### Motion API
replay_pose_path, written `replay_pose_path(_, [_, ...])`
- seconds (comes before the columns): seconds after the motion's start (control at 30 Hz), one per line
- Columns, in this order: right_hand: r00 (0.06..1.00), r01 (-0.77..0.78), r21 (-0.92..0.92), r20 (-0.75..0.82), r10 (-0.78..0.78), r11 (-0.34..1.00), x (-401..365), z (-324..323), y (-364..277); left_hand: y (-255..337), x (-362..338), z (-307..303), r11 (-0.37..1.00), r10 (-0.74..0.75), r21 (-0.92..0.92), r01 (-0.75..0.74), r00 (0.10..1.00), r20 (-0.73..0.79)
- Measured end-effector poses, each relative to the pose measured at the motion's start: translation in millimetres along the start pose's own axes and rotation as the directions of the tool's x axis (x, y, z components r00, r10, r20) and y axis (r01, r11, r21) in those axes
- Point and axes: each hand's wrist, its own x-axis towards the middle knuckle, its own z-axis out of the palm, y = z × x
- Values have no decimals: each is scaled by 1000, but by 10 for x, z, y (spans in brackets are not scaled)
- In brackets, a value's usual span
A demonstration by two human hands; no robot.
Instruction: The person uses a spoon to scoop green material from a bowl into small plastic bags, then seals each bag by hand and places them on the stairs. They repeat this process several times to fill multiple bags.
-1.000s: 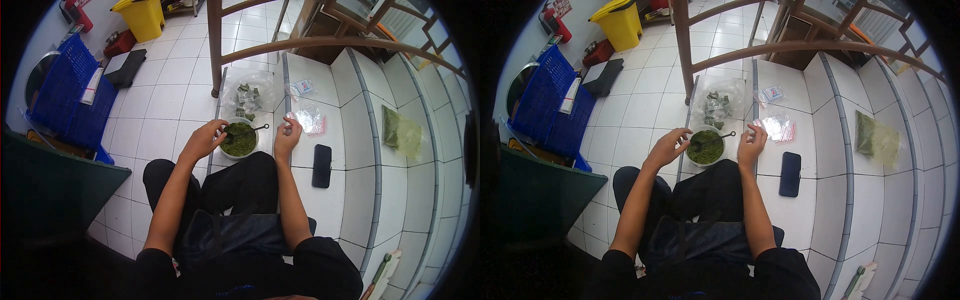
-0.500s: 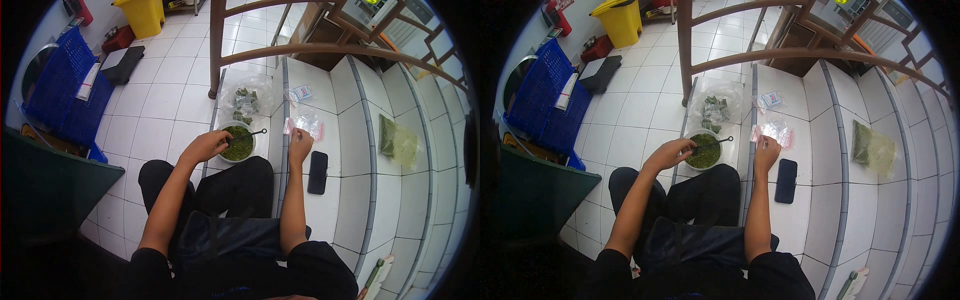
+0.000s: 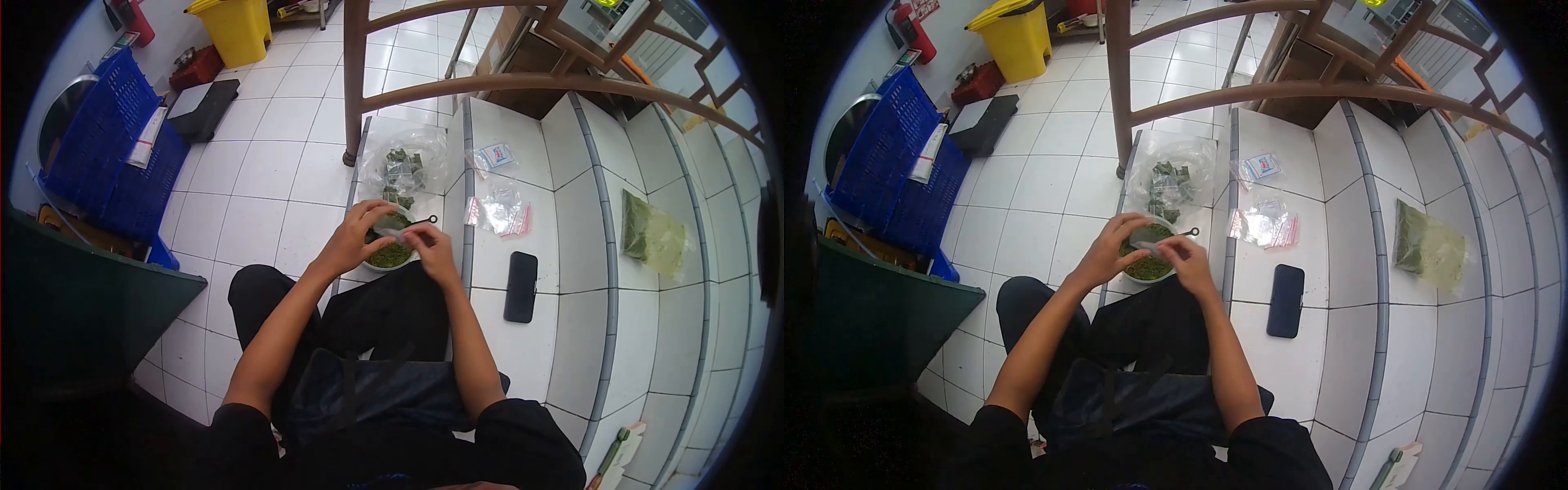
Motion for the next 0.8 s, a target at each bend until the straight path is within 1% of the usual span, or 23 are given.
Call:
replay_pose_path(0.03, [991, -67, 64, 123, 58, 996, -15, 61, 21, -44, 1, 3, 992, 101, 71, -100, 995, -6])
replay_pose_path(0.07, [963, -140, 119, 248, 107, 983, -25, 100, 37, -92, -3, -2, 993, 97, 72, -97, 995, -5])
replay_pose_path(0.1, [963, -131, 124, 253, 96, 984, -26, 134, 30, -126, -4, -19, 994, 83, 64, -87, 995, 59])
replay_pose_path(0.13, [962, -134, 126, 253, 98, 983, -30, 130, 11, -151, -12, -25, 995, 70, 57, -77, 990, 123])
replay_pose_path(0.17, [963, -134, 124, 249, 100, 983, -29, 109, -12, -166, -33, -21, 995, 68, 58, -75, 990, 126])
replay_pose_path(0.23, [965, -135, 123, 241, 102, 983, -19, 78, -32, -119, -37, -47, 994, -74, 84, 65, 991, 110])
replay_pose_path(0.27, [969, -79, 51, 238, 65, 996, -13, 59, -29, -114, -33, -49, 995, -73, 83, 64, 991, 112])
replay_pose_path(0.3, [971, -23, -22, 239, 28, 999, -11, 46, -35, -113, -30, -50, 992, -57, 120, 43, 991, 122])
replay_pose_path(0.33, [971, -22, -23, 238, 27, 999, -11, 40, -41, -112, -27, -53, 987, -43, 157, 22, 991, 130])
replay_pose_path(0.4, [971, 79, -215, 236, -27, 974, -8, 38, -48, -143, -28, -39, 983, -20, 181, -8, 988, 152])
replay_pose_path(0.47, [969, 97, -228, 243, -40, 969, -7, 57, -45, -174, -41, -23, 978, -1, 205, -35, 985, 174])
replay_pose_path(0.53, [967, 116, -241, 250, -54, 963, 1, 61, -7, -154, -20, -9, 969, 109, 211, -126, 990, 91])
replay_pose_path(0.57, [974, 120, -252, 216, -65, 960, 7, 60, 12, -145, -14, -7, 969, 108, 212, -125, 990, 91])
replay_pose_path(0.6, [980, 123, -262, 182, -76, 957, 11, 59, 16, -123, -7, -11, 968, 96, 231, -98, 995, 19])
replay_pose_path(0.63, [980, 123, -262, 183, -77, 957, 16, 52, 18, -107, 0, -20, 966, 86, 248, -70, 995, -54])
replay_pose_path(0.7, [988, 135, -243, 101, -113, 961, 36, 37, 13, -107, 8, -38, 962, 87, 266, -67, 994, -65])
replay_pose_path(0.73, [988, 136, -244, 101, -114, 960, 42, 37, 11, -108, 9, -42, 958, 86, 281, -62, 993, -76])
replay_pose_path(0.77, [989, 144, -243, 69, -131, 959, 43, 39, 11, -125, -2, -27, 958, 87, 281, -62, 993, -76])
replay_pose_path(0.8, [988, 152, -242, 38, -147, 958, 44, 49, -7, -138, -20, -5, 958, 49, 284, -42, 999, -16])
